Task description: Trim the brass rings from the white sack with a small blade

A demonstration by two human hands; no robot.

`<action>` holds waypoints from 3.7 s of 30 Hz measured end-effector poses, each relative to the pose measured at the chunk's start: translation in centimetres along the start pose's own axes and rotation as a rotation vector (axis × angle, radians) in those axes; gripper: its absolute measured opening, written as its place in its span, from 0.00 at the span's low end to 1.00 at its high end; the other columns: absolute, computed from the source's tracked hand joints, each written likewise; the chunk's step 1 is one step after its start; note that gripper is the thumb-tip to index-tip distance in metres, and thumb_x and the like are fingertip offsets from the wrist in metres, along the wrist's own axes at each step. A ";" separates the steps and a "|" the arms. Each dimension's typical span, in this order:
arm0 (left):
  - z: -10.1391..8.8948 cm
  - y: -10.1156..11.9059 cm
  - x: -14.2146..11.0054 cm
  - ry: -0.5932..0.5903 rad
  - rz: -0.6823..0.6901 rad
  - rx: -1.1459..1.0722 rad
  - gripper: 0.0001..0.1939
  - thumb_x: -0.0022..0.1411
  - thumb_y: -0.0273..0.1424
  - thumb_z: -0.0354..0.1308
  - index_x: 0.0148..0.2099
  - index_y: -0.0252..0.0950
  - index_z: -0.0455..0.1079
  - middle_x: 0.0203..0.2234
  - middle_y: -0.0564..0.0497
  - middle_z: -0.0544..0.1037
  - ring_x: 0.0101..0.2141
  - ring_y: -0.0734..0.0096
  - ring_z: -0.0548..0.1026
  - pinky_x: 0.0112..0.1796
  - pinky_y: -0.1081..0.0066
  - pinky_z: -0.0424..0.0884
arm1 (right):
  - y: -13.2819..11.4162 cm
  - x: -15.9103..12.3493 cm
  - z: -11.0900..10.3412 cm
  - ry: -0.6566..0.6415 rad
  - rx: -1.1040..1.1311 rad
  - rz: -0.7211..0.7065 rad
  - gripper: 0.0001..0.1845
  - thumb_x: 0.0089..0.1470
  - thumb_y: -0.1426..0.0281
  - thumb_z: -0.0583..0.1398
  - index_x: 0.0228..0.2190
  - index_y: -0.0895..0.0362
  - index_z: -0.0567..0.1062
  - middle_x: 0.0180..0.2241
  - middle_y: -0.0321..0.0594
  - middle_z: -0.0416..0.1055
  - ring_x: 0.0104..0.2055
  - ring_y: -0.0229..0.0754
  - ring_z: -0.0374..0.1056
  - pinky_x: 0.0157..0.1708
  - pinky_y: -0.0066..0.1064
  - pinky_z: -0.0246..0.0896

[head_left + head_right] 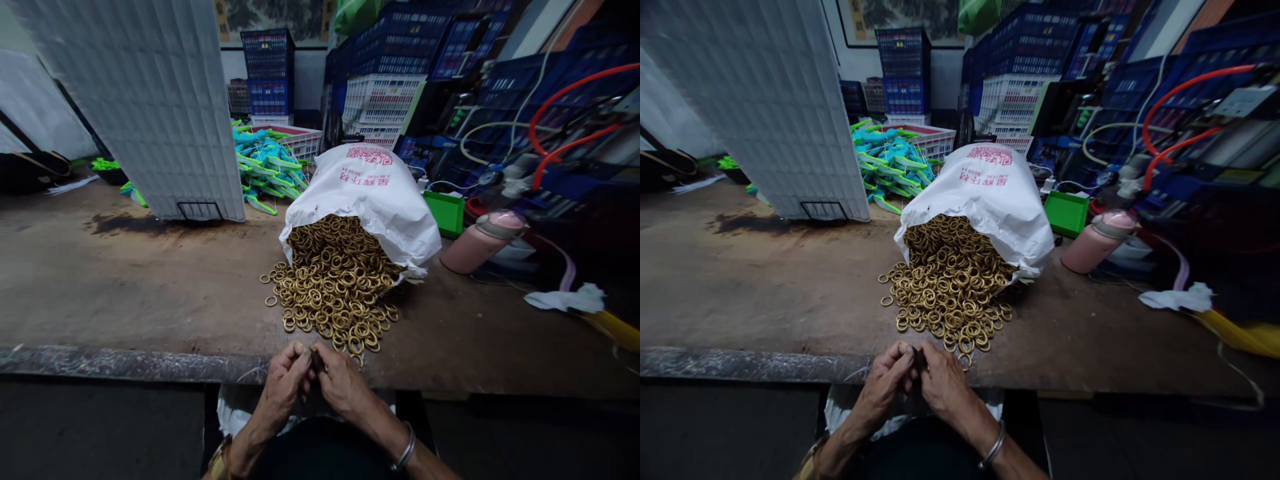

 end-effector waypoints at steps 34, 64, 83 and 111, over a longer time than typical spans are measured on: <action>0.5 0.4 -1.2 -0.071 0.048 -0.062 0.18 0.52 0.45 0.55 0.26 0.36 0.57 0.18 0.57 0.65 0.16 0.83 0.60 0.18 0.80 0.56 | -0.5 -0.7 -0.9 0.138 -0.104 -0.076 0.17 0.33 0.82 0.47 0.29 0.55 0.63 0.23 0.35 0.67 0.26 0.37 0.61 0.25 0.25 0.44; -3.5 1.0 -1.2 0.005 -0.048 -0.785 0.07 0.52 0.28 0.56 0.35 0.32 0.67 0.25 0.50 0.71 0.23 0.77 0.68 0.21 0.78 0.63 | 0.0 3.6 0.8 0.315 0.208 -0.061 0.11 0.55 0.68 0.46 0.29 0.56 0.67 0.24 0.36 0.67 0.26 0.36 0.62 0.28 0.25 0.54; -5.0 0.8 -0.8 0.141 -0.074 -0.815 0.08 0.50 0.30 0.59 0.31 0.33 0.64 0.22 0.54 0.67 0.23 0.78 0.67 0.19 0.80 0.61 | -2.8 7.4 0.5 0.137 -0.325 -0.053 0.09 0.48 0.77 0.50 0.30 0.55 0.67 0.27 0.37 0.69 0.27 0.35 0.62 0.25 0.26 0.43; -1.9 1.6 0.3 0.037 0.652 0.504 0.11 0.55 0.26 0.52 0.39 0.38 0.72 0.32 0.46 0.77 0.34 0.66 0.73 0.37 0.69 0.66 | -0.4 1.6 -0.9 -0.259 1.286 0.366 0.18 0.41 0.57 0.59 0.25 0.55 0.58 0.15 0.23 0.55 0.11 0.23 0.40 0.10 0.18 0.36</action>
Point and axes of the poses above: each hand's wrist, its own x-axis towards the middle knuckle, its own z-axis out of the palm, y = z × x, the point moved 3 cm from there along x, towards the middle knuckle
